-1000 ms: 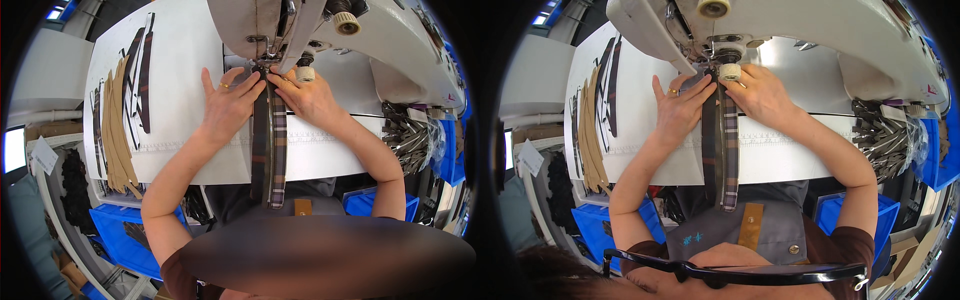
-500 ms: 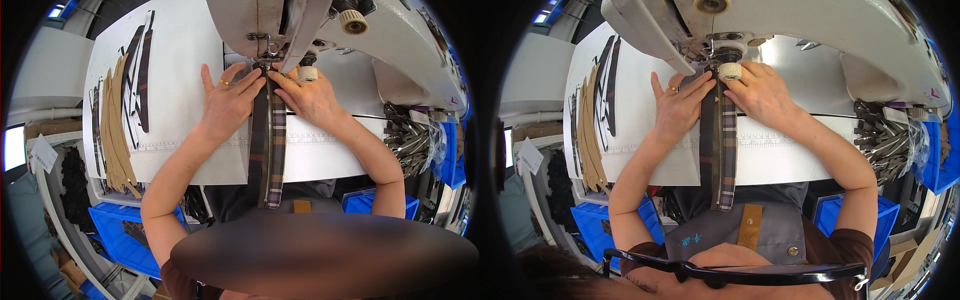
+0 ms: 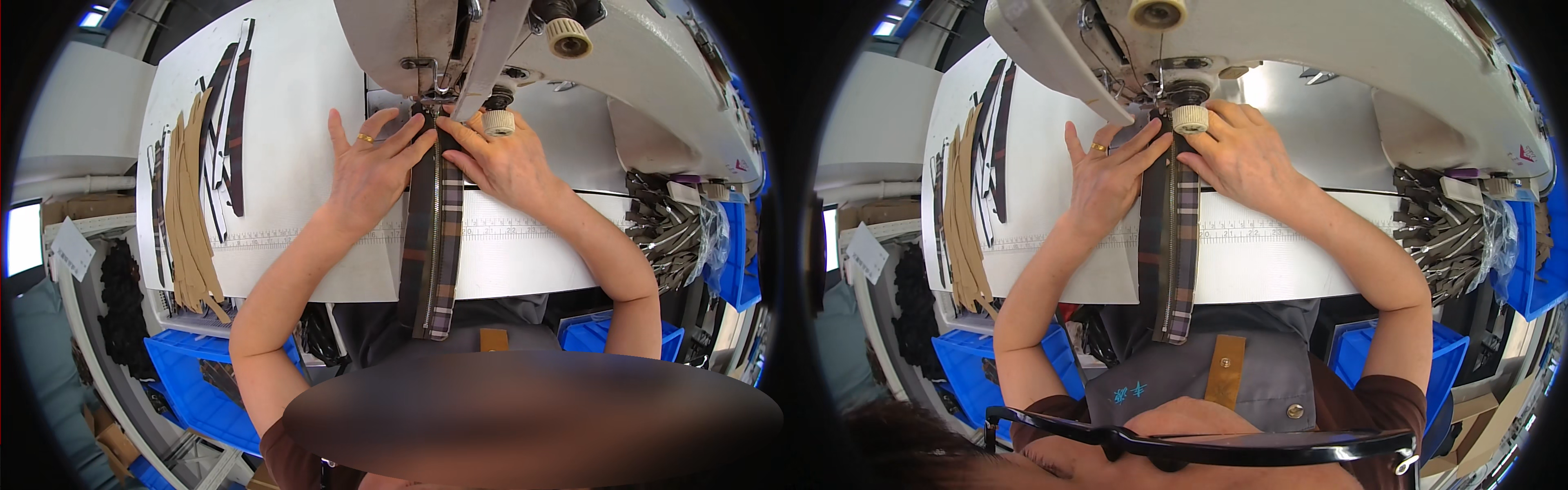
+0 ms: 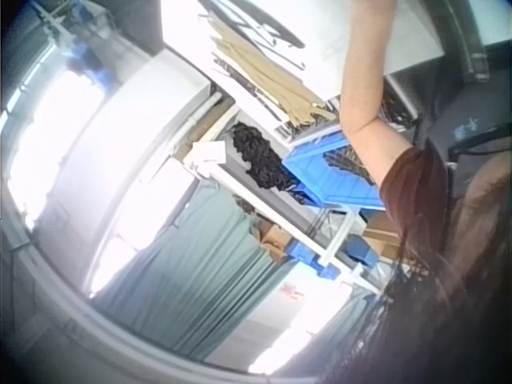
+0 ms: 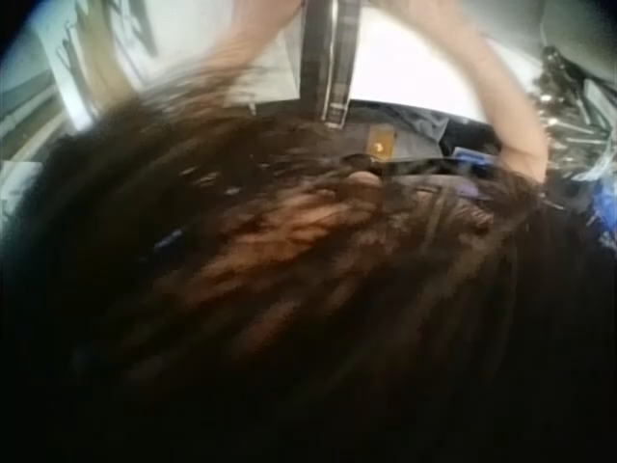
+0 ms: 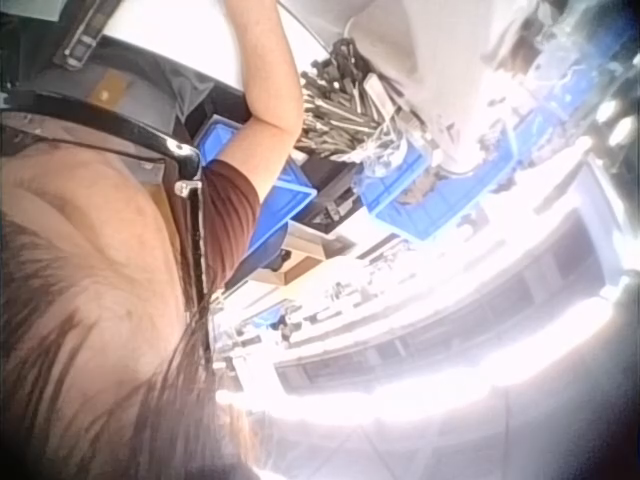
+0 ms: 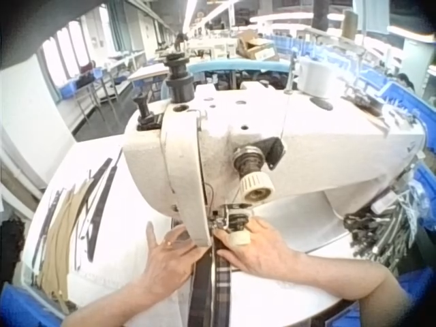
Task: Sewing long fabric strips or zipper components together using an industrial sewing machine.
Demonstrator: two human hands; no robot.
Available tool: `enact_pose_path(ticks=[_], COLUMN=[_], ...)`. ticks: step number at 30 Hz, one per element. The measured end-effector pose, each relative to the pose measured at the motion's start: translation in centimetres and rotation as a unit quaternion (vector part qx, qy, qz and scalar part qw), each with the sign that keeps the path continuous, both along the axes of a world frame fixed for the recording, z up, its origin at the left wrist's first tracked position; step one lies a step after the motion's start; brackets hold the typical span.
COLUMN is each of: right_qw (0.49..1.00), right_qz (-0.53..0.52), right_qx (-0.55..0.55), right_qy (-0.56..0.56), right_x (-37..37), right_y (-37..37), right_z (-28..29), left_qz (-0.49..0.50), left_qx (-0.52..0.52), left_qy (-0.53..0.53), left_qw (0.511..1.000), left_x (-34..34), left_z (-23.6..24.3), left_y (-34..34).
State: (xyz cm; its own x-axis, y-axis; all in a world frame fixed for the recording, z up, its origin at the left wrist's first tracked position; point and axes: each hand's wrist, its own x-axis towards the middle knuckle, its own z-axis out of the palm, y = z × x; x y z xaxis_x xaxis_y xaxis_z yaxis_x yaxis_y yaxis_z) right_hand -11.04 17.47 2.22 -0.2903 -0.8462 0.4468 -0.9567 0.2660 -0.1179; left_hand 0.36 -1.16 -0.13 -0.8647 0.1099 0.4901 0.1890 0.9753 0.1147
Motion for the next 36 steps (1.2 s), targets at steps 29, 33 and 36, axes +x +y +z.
enact_pose_path(ticks=[29,33,36], right_qw=[0.994,1.0,1.0], right_qz=[0.048,0.006,0.002], right_qx=[-0.087,-0.011,-0.016], right_qy=[0.036,0.024,-0.003], right_x=[-1.0,-0.4,-0.6], right_y=[0.4,0.3,0.1], right_z=[0.2,-0.2,-1.1], left_qz=[0.008,0.013,0.003], left_qx=[0.007,0.007,0.003], left_qy=[-0.009,-0.013,0.006], left_qw=[1.0,1.0,1.0], left_x=[-0.5,-0.4,-0.5], left_z=[-0.1,0.0,0.1], left_y=[0.3,0.2,0.0])
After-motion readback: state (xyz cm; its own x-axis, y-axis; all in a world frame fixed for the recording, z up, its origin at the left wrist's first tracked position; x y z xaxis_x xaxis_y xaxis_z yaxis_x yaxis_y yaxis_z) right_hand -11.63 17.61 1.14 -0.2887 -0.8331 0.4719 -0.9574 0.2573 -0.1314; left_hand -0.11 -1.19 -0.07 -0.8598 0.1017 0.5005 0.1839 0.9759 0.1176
